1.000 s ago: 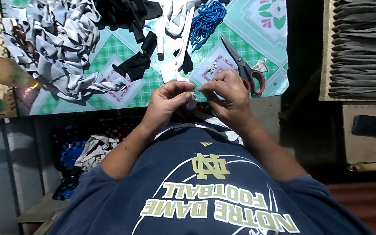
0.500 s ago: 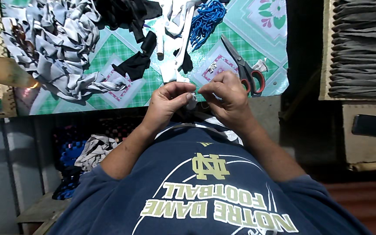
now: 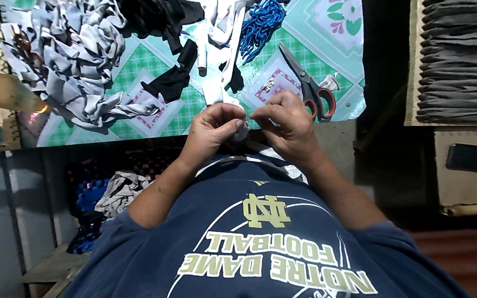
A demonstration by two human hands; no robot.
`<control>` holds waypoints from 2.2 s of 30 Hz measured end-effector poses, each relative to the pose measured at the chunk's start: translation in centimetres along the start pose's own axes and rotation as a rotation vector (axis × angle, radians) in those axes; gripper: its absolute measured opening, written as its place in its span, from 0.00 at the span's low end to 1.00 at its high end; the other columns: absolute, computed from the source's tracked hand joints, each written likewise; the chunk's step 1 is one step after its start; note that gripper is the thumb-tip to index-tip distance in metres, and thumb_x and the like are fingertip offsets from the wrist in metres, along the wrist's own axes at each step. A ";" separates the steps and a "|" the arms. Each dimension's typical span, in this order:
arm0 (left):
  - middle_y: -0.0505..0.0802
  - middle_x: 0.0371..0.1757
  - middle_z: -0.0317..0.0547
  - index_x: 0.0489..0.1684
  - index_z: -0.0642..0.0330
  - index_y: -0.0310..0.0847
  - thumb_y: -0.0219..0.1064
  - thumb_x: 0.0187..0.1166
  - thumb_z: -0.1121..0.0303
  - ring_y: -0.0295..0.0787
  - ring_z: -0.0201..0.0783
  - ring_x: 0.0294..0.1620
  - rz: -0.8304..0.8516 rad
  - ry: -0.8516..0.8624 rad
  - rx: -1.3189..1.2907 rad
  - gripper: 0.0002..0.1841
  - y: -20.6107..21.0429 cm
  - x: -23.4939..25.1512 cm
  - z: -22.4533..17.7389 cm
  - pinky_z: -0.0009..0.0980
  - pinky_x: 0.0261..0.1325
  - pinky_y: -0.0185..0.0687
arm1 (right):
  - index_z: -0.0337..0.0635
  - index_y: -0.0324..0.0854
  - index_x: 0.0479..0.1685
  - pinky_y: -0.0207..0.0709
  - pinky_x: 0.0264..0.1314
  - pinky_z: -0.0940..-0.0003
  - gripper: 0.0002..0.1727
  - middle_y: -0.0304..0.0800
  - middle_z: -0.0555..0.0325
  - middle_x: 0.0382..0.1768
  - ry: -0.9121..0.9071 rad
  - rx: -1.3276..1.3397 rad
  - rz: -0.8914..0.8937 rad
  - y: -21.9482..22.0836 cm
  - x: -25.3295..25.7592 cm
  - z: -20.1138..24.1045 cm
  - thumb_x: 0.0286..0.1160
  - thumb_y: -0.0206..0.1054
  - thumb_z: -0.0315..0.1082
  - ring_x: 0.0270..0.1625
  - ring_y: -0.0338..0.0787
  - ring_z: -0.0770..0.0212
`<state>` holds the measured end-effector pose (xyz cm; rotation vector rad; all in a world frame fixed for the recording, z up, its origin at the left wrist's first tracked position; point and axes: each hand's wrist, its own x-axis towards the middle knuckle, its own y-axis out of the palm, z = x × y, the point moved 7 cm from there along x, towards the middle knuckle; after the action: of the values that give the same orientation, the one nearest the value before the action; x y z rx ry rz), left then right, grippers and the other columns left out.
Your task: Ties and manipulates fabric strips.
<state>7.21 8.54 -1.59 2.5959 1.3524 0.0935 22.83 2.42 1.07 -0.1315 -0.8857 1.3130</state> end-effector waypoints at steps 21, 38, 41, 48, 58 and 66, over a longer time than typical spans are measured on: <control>0.94 0.45 0.41 0.52 0.67 0.86 0.69 0.75 0.83 0.91 0.30 0.43 -0.015 -0.023 0.050 0.11 0.0 0.1 -0.3 0.28 0.50 0.89 | 0.42 0.93 0.44 0.75 0.55 0.59 0.07 0.84 0.47 0.40 -0.013 -0.013 0.008 -0.1 0.2 0.1 0.77 0.68 0.30 0.48 0.83 0.54; 0.93 0.47 0.40 0.57 0.70 0.84 0.69 0.73 0.84 0.90 0.28 0.44 0.059 0.088 0.095 0.14 0.7 0.0 -1.0 0.27 0.54 0.89 | 0.36 0.91 0.46 0.77 0.55 0.73 0.10 0.86 0.52 0.42 0.076 0.258 0.016 0.2 0.0 -0.9 0.74 0.65 0.23 0.49 0.83 0.65; 0.93 0.48 0.41 0.56 0.70 0.83 0.69 0.73 0.84 0.91 0.29 0.45 0.058 0.092 0.089 0.14 0.7 0.0 -1.0 0.28 0.54 0.89 | 0.35 0.91 0.45 0.79 0.55 0.75 0.09 0.85 0.51 0.42 0.083 0.283 0.013 0.2 0.0 -0.9 0.73 0.65 0.22 0.49 0.84 0.66; 0.94 0.45 0.40 0.55 0.70 0.84 0.69 0.73 0.85 0.91 0.28 0.43 0.028 0.093 0.124 0.13 0.8 0.1 -0.9 0.26 0.52 0.89 | 0.30 0.86 0.46 0.82 0.56 0.77 0.07 0.87 0.48 0.45 0.090 0.285 -0.018 0.8 0.1 -0.4 0.73 0.65 0.20 0.49 0.87 0.66; 0.94 0.47 0.45 0.55 0.73 0.84 0.69 0.72 0.85 0.93 0.29 0.45 -0.058 0.183 0.282 0.14 0.4 -0.3 -1.2 0.28 0.54 0.91 | 0.43 0.91 0.55 0.81 0.54 0.52 0.13 0.86 0.45 0.45 -0.008 0.018 0.048 1.5 0.4 1.9 0.76 0.69 0.32 0.49 0.86 0.49; 0.95 0.48 0.46 0.51 0.75 0.87 0.71 0.73 0.80 0.92 0.28 0.48 -0.067 0.171 0.283 0.11 0.2 0.5 -0.4 0.28 0.59 0.89 | 0.53 0.90 0.47 0.77 0.61 0.53 0.09 0.85 0.46 0.48 -0.048 0.014 -0.015 2.0 0.4 1.7 0.85 0.64 0.42 0.55 0.84 0.50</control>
<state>7.55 8.88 -1.22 2.8235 1.6167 0.1244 20.22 2.73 1.29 -0.0828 -0.9166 1.3128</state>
